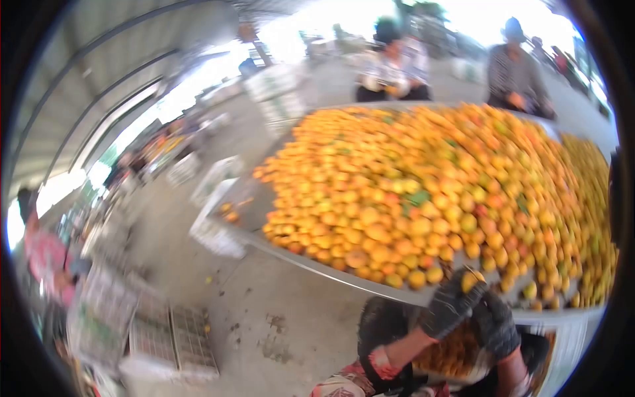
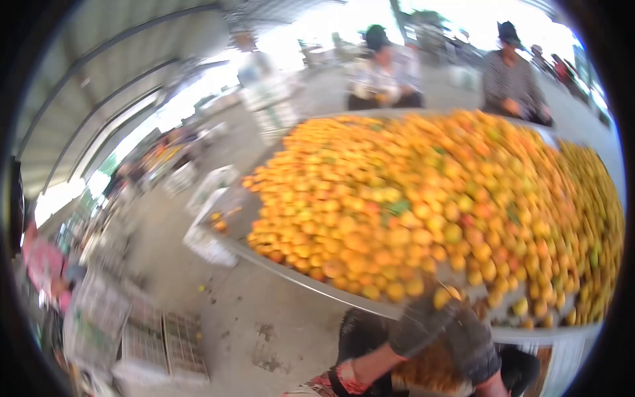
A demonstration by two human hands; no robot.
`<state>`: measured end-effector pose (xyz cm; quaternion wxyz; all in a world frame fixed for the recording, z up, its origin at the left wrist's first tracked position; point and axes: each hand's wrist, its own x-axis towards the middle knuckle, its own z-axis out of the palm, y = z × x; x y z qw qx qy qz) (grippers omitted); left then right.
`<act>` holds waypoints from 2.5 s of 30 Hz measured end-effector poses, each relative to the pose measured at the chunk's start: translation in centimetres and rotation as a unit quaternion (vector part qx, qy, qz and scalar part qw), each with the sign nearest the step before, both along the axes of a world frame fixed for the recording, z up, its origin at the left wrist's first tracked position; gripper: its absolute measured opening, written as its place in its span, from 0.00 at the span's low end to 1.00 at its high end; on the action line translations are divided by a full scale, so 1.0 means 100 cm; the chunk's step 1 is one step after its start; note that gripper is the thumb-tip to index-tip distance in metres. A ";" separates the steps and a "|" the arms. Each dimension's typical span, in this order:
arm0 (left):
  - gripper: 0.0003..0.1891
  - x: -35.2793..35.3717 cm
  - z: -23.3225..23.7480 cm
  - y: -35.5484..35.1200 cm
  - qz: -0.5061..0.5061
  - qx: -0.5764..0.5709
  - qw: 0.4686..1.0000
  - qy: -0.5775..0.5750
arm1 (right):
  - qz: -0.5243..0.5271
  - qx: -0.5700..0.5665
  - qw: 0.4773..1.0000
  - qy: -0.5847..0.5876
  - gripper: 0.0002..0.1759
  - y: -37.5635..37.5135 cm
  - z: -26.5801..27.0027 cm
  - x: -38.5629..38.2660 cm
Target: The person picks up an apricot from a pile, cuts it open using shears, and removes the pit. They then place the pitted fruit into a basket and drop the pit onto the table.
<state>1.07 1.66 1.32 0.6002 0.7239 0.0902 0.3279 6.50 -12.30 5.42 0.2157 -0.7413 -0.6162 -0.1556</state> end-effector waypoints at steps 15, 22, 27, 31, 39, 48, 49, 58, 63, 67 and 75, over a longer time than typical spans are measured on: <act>0.10 -0.013 0.031 0.009 -0.036 -0.096 0.994 0.033 | 0.003 -0.022 1.000 -0.015 0.22 -0.001 -0.043 -0.003; 0.11 -0.015 0.023 0.003 -0.099 -0.024 0.994 0.031 | -0.014 0.014 0.880 0.474 0.17 -0.014 -0.020 -0.012; 0.14 -0.006 0.014 -0.014 0.070 -0.148 0.983 0.079 | -0.060 0.066 0.955 0.283 0.21 0.003 -0.035 -0.024; 0.14 -0.008 0.004 -0.013 -0.004 -0.175 0.982 0.074 | -0.096 0.064 0.975 0.191 0.19 0.004 -0.028 -0.029; 0.15 -0.017 0.026 -0.003 -0.084 -0.156 0.983 0.043 | 0.011 0.094 0.873 0.478 0.15 -0.006 -0.051 -0.019; 0.15 -0.015 0.018 0.002 -0.186 -0.158 0.969 0.036 | 0.023 0.016 0.974 0.224 0.16 -0.022 -0.037 -0.009; 0.15 -0.014 0.017 0.001 -0.157 -0.023 0.987 0.000 | 0.025 0.032 0.959 0.282 0.16 -0.023 -0.036 -0.008; 0.12 -0.009 0.003 -0.021 -0.118 -0.134 0.984 0.025 | -0.009 0.141 0.883 0.447 0.16 -0.021 -0.040 -0.010; 0.13 -0.011 0.007 -0.016 -0.060 -0.088 0.994 0.035 | -0.024 0.095 0.896 0.433 0.17 -0.018 -0.062 -0.013; 0.14 -0.022 0.001 -0.009 -0.058 -0.062 0.996 0.029 | -0.025 0.069 0.869 0.489 0.21 -0.003 -0.027 -0.028; 0.13 -0.029 -0.013 0.004 -0.132 -0.094 0.987 -0.003 | 0.036 0.044 0.983 0.172 0.15 0.000 -0.028 -0.029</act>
